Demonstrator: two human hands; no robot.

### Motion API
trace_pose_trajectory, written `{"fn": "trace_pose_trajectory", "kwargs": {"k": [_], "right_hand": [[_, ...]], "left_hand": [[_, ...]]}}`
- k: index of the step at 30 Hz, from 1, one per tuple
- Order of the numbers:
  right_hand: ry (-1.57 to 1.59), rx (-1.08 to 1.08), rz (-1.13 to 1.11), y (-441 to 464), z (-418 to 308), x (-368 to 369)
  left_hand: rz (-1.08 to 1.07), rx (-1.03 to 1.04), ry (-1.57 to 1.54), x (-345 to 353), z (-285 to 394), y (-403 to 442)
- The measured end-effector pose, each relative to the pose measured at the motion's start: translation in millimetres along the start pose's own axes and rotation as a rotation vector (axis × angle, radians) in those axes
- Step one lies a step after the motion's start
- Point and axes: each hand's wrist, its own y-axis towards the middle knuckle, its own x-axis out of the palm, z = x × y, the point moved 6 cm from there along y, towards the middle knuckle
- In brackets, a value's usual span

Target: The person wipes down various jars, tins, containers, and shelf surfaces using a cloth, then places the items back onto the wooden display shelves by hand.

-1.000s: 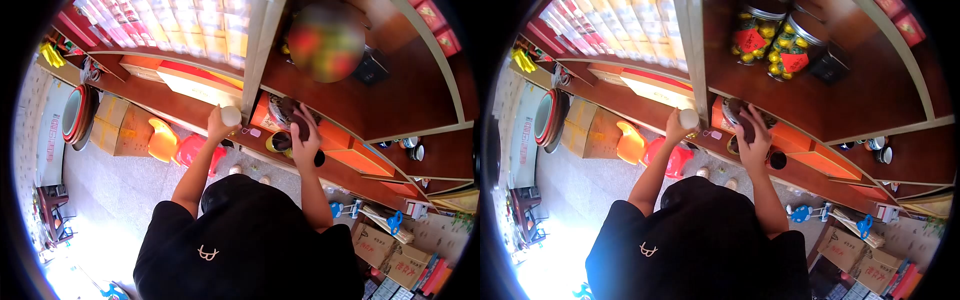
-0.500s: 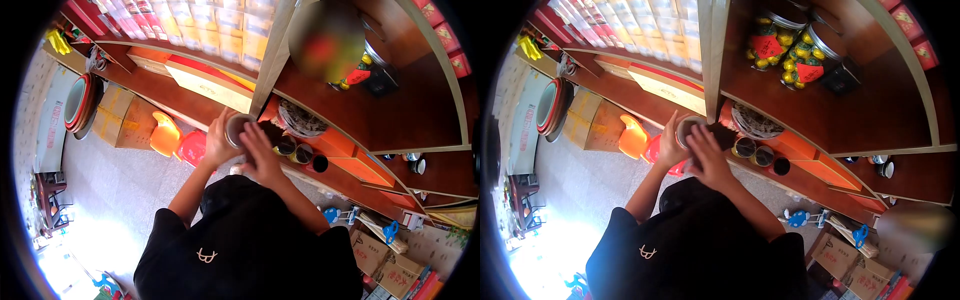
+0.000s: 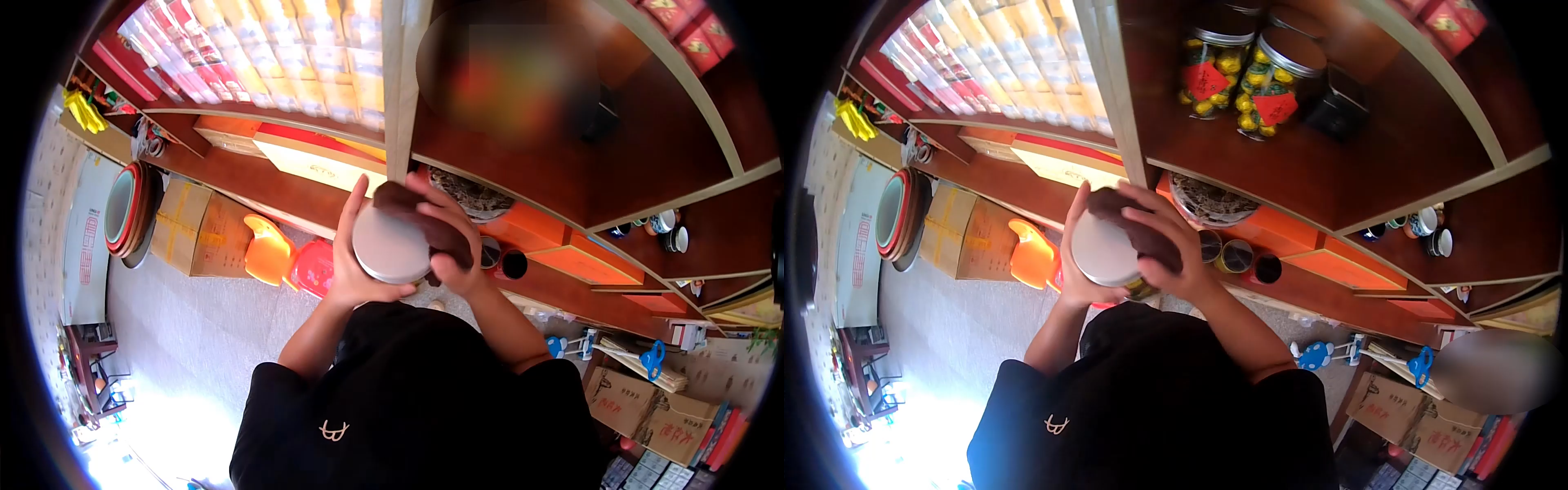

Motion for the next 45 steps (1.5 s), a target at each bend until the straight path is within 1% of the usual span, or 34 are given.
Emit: {"fn": "trace_pose_trajectory", "kwargs": {"k": [1,2,3,5,6,8,9,11,12,13,15,16,17,19,20,22,23,24,26,27,29,31,33,34,35,36,37,38,39,40,41,43,44,45], "right_hand": [[-0.121,-0.127,0.11,-3,-12,0],[-0.374,-0.197,0.067,-7,-25,4],[-0.508,-0.164,0.06,-16,-28,7],[-0.758,-0.163,0.008,-44,-23,8],[-0.764,-0.163,0.019,-62,-20,4],[-1.048,-0.204,-0.122,-89,-9,4],[-1.057,-0.202,-0.113,-91,-9,0],[-0.909,-0.039,0.036,-98,-8,-16],[-0.828,-0.036,0.165,-85,-17,-24],[-0.838,-0.025,0.181,-74,-23,-27],[-0.206,0.288,0.489,-65,-12,-55],[-0.111,0.512,0.515,-62,-5,-66],[0.109,0.812,0.424,-70,19,-76],[0.644,1.037,0.281,-68,29,-72],[0.644,1.025,0.299,-72,29,-72],[0.92,1.107,0.262,-85,29,-53],[0.918,1.107,0.272,-92,24,-41],[1.014,1.072,0.27,-97,23,-30],[1.3,0.952,0.266,-110,22,-5],[1.435,0.871,0.255,-111,21,3],[1.657,0.722,0.213,-111,17,12],[1.764,0.609,0.174,-104,13,8],[1.824,0.525,0.127,-98,9,-3],[1.841,0.497,0.109,-97,8,-10],[1.833,0.49,0.101,-96,6,-19],[1.813,0.484,0.119,-98,10,-30],[1.771,0.482,0.146,-99,13,-42],[1.787,0.487,0.249,-109,23,-52],[1.514,0.52,0.307,-113,22,-70],[1.235,0.574,0.351,-117,21,-88],[0.835,0.64,0.544,-128,24,-112],[0.515,0.5,0.329,-74,-22,-124],[0.445,0.488,0.404,-68,-20,-123],[0.235,0.474,0.368,-58,-30,-120]], "left_hand": [[0.045,-0.051,-0.14,3,-3,5],[0.09,-0.076,-0.257,11,-4,13],[0.136,-0.101,-0.374,16,-5,21],[0.157,-0.027,-0.357,20,-7,32],[0.159,-0.032,-0.306,20,-8,36],[0.18,-0.021,-0.24,24,-6,42],[0.167,-0.022,-0.241,27,-9,43],[0.097,-0.106,-0.257,35,-22,41],[0.045,-0.134,-0.373,43,-25,44],[0.029,-0.148,-0.373,49,-26,44],[-0.088,-0.174,-0.372,68,-28,42],[-0.104,-0.188,-0.403,77,-25,41],[-0.113,-0.198,-0.4,81,-27,39],[-0.125,-0.228,-0.537,86,-31,39],[-0.145,-0.234,-0.535,90,-30,41],[-0.233,-0.281,-0.76,104,-27,44],[-0.325,-0.253,-0.834,104,-34,48],[-0.401,-0.23,-0.907,107,-40,50],[-0.477,-0.201,-0.98,106,-54,54],[-0.388,-0.292,-0.903,101,-67,58],[-0.3,-0.379,-0.816,96,-84,64],[-0.689,-0.165,-1.183,119,-62,65],[-0.698,-0.14,-1.145,122,-56,62],[-0.608,-0.188,-0.976,125,-52,62],[-0.517,-0.231,-0.807,125,-52,63],[-0.53,-0.254,-0.634,111,-66,64],[-0.401,-0.379,-0.535,105,-64,58],[-0.37,-0.326,-0.46,108,-53,59],[-0.338,-0.273,-0.386,111,-43,60],[-0.284,-0.244,-0.417,110,-38,58],[-0.284,-0.24,-0.417,113,-31,52],[-0.256,-0.248,-0.227,120,-14,45],[-0.242,-0.214,-0.282,126,-10,44],[-0.203,-0.097,-0.19,126,-14,44]]}}
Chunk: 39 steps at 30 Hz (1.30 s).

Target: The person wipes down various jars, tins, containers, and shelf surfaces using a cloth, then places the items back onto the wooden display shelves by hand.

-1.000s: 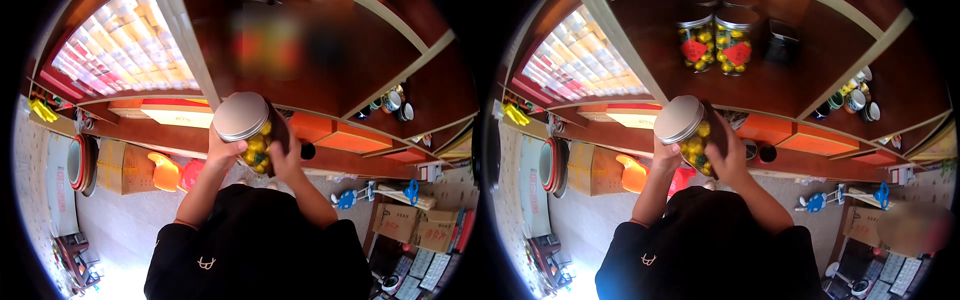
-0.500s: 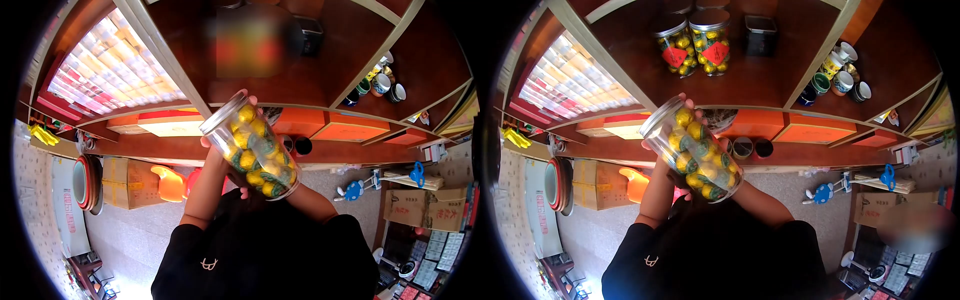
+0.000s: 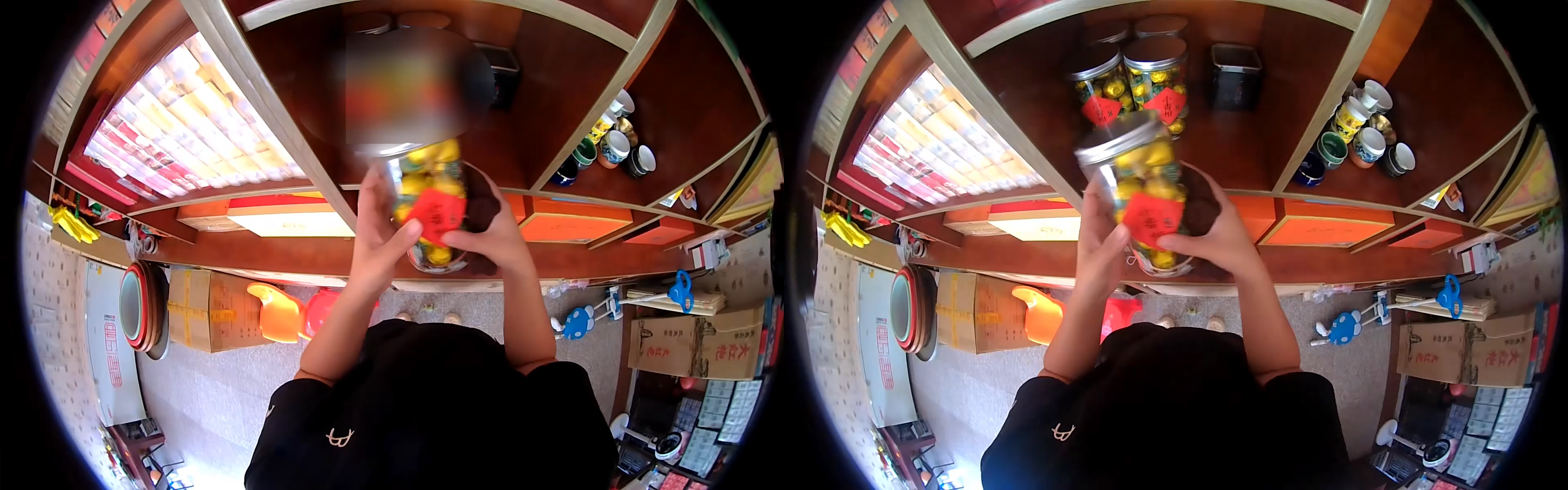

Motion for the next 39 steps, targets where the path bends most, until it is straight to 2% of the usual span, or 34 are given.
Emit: {"fn": "trace_pose_trajectory", "kwargs": {"k": [2,3,5,6,7,8,10,12,13,15,16,17,18,19,20,21,23,26,28,29,30,32,39], "right_hand": [[-0.184,-0.114,0.087,-2,-13,28],[-0.183,-0.119,0.084,-2,-21,36],[-0.874,-0.461,0.096,-10,-50,57],[-0.871,-0.455,0.093,-13,-49,57],[-1.059,-0.52,-0.059,-17,-47,66],[-1.243,-0.585,-0.219,-22,-42,76],[-1.342,-0.674,-0.3,-35,-32,81],[-1.262,-0.883,-0.206,-48,-16,69],[-1.264,-0.882,-0.211,-47,4,64],[-0.97,-1.095,0.317,-57,13,39],[-0.974,-1.096,0.316,-53,19,49],[-0.624,-0.91,0.45,-44,27,45],[-0.456,-0.805,0.503,-44,37,44],[-0.274,-0.713,0.561,-44,48,42],[0.084,-0.409,0.462,-49,74,45],[0.258,-0.253,0.392,-51,86,50],[0.549,-0.007,0.318,-55,103,59],[0.681,0.099,0.313,-55,100,60],[0.634,0.222,0.315,-54,89,62],[0.742,0.168,0.38,-52,74,63],[0.74,0.171,0.377,-53,69,62],[0.567,0.311,0.386,-60,68,57],[0.558,0.363,0.349,-56,53,45]], "left_hand": [[0.208,-0.051,-0.064,-7,-15,-2],[0.172,-0.07,-0.201,-9,-17,0],[0.147,-0.077,-0.311,-14,-20,5],[0.138,-0.112,-0.377,-17,-22,6],[0.153,-0.164,-0.359,-24,-26,6],[0.119,-0.132,-0.38,-33,-34,7],[0.105,-0.206,-0.438,-24,-24,14],[0.141,-0.233,-0.452,-17,-24,12],[0.183,-0.23,-0.499,-14,-26,12],[0.246,-0.255,-0.642,-3,-28,7],[0.208,-0.229,-0.522,-1,-30,4],[0.317,-0.139,-0.499,0,-33,2],[0.424,-0.047,-0.472,2,-35,1],[0.424,-0.045,-0.472,5,-38,1],[0.412,0.074,-0.369,5,-33,2],[0.401,0.19,-0.266,4,-27,0],[0.413,0.197,-0.236,-5,-34,0],[0.443,0.205,-0.225,-9,-37,-2],[0.447,0.288,-0.096,-9,-31,0],[0.45,0.29,-0.098,-10,-29,3],[0.406,0.301,-0.059,-10,-24,6],[0.319,0.324,0.019,-11,-15,12],[0.287,0.269,0.14,-17,-3,25]]}}
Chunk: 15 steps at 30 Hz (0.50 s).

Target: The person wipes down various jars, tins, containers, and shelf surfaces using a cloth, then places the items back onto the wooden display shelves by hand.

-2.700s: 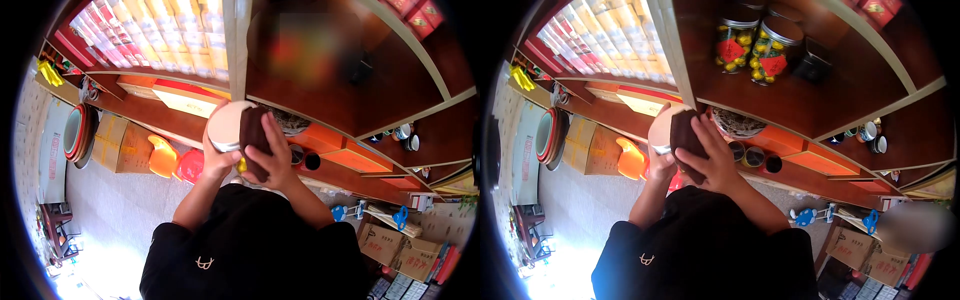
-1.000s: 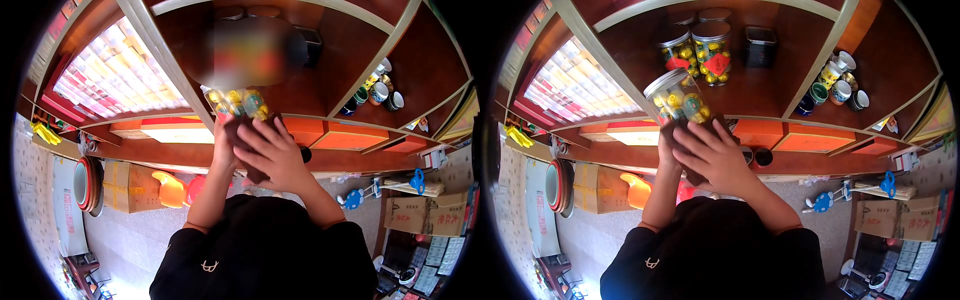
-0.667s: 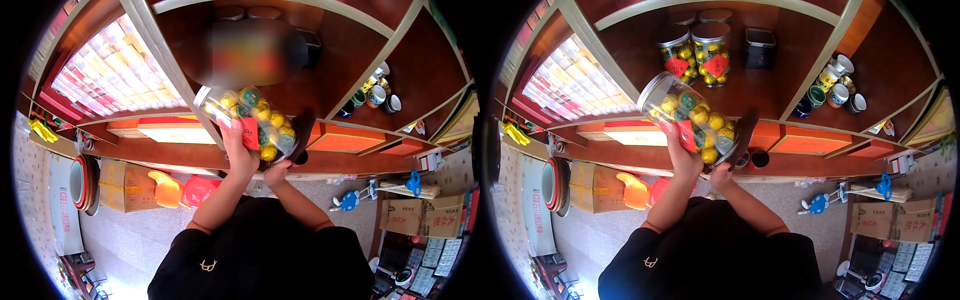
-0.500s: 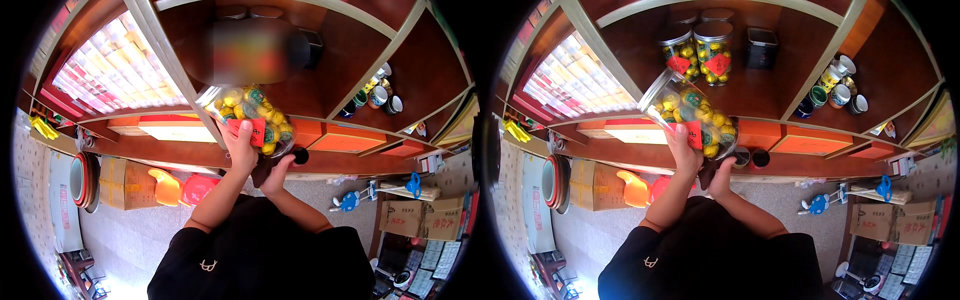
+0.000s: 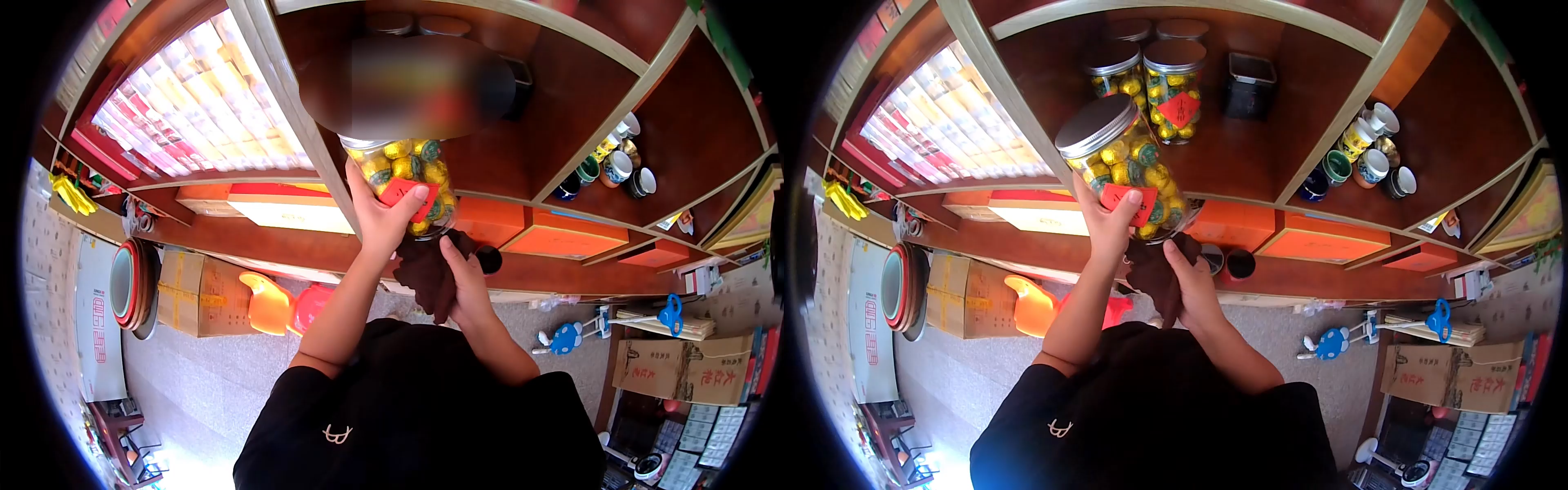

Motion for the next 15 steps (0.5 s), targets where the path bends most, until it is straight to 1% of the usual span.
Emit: {"fn": "trace_pose_trajectory", "kwargs": {"k": [2,3,5,6,7,9,10,11,13,15], "right_hand": [[0.05,0.143,-0.109,1,-3,-3],[0.05,0.14,-0.11,4,-6,-7],[0.161,0.139,-0.066,10,-11,-18],[0.16,0.092,-0.031,8,-21,-17],[0.158,0.09,-0.032,9,-24,-17],[-0.065,-0.335,0.072,10,-53,-22],[-0.088,-0.465,0.057,14,-59,-22],[-0.093,-0.466,0.056,23,-58,-22],[-0.66,-0.683,0.067,39,-63,-8],[-0.839,-0.645,0.066,65,-52,0]], "left_hand": [[-0.024,-0.034,0.007,-3,-3,5],[-0.043,-0.016,0.02,-2,-2,7],[-0.065,0.002,0.03,-4,-1,13],[-0.077,0.035,0.069,-5,0,17],[-0.087,0.068,0.107,-6,1,21],[-0.08,0.045,0.139,-13,-3,30],[-0.107,0.106,0.244,-17,-8,35],[-0.134,0.166,0.349,-18,-14,40],[-0.113,0.157,0.371,-21,-25,49],[-0.11,0.247,0.472,-22,-27,56]]}}
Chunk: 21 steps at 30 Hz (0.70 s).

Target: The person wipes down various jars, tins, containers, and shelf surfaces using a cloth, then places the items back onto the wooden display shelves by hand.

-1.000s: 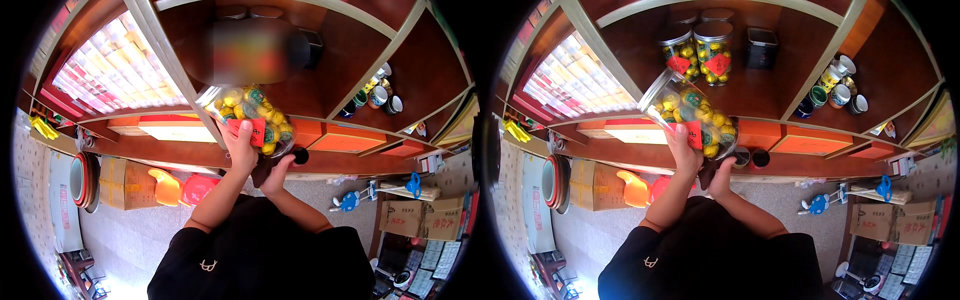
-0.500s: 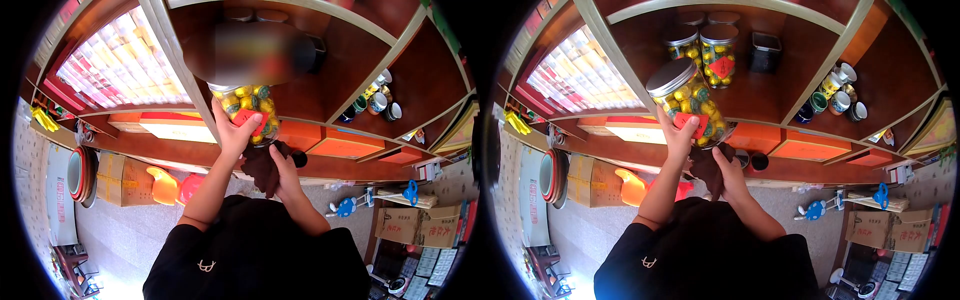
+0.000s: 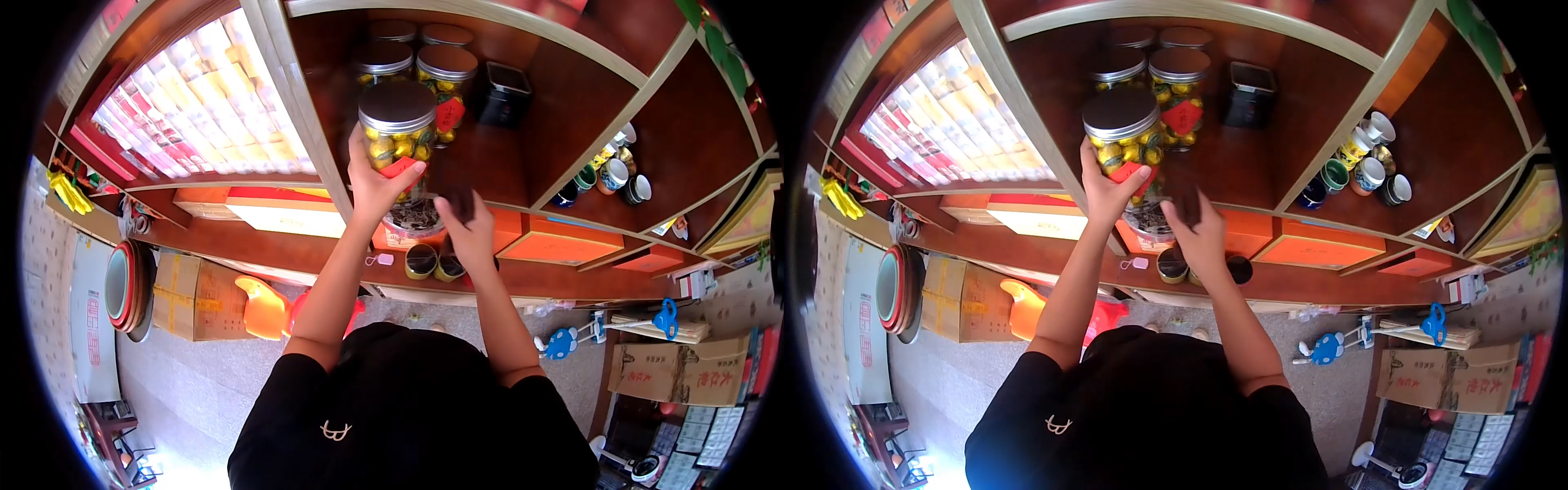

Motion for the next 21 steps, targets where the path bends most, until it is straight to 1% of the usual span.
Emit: {"fn": "trace_pose_trajectory", "kwargs": {"k": [2,3,4,5,6,8,9,10,12,13,17,19,21], "right_hand": [[-0.036,-0.134,-0.017,15,9,22],[-0.037,-0.134,-0.02,19,10,29],[-0.131,-0.166,0.011,21,9,33],[-0.224,-0.199,0.041,24,8,36],[-0.224,-0.196,0.035,27,11,39],[-0.266,-0.235,0.075,32,17,42],[-0.29,-0.265,0.093,33,18,42],[-0.291,-0.26,0.089,34,21,43],[-0.256,-0.213,0.115,38,27,44],[-0.277,-0.228,0.153,41,29,44],[-0.301,-0.264,0.178,43,33,43],[-0.248,-0.231,0.178,45,34,42],[-0.277,-0.202,0.165,47,28,42]], "left_hand": [[-0.01,-0.008,0.007,1,-3,6],[-0.022,0.001,0.018,2,-5,9],[-0.032,0.01,0.029,3,-7,12],[-0.041,-0.021,-0.012,4,-11,14],[-0.046,-0.045,-0.024,4,-20,16],[-0.049,0.01,0.037,4,-39,23],[-0.05,0.091,0.123,4,-36,28],[-0.049,0.085,0.124,3,-38,29],[-0.035,0.198,0.156,5,-31,30],[-0.031,0.209,0.181,6,-30,30],[-0.006,0.165,0.253,3,-18,16],[0.088,0.087,0.232,-4,-17,2],[0.059,0.062,0.265,-8,-21,-10]]}}
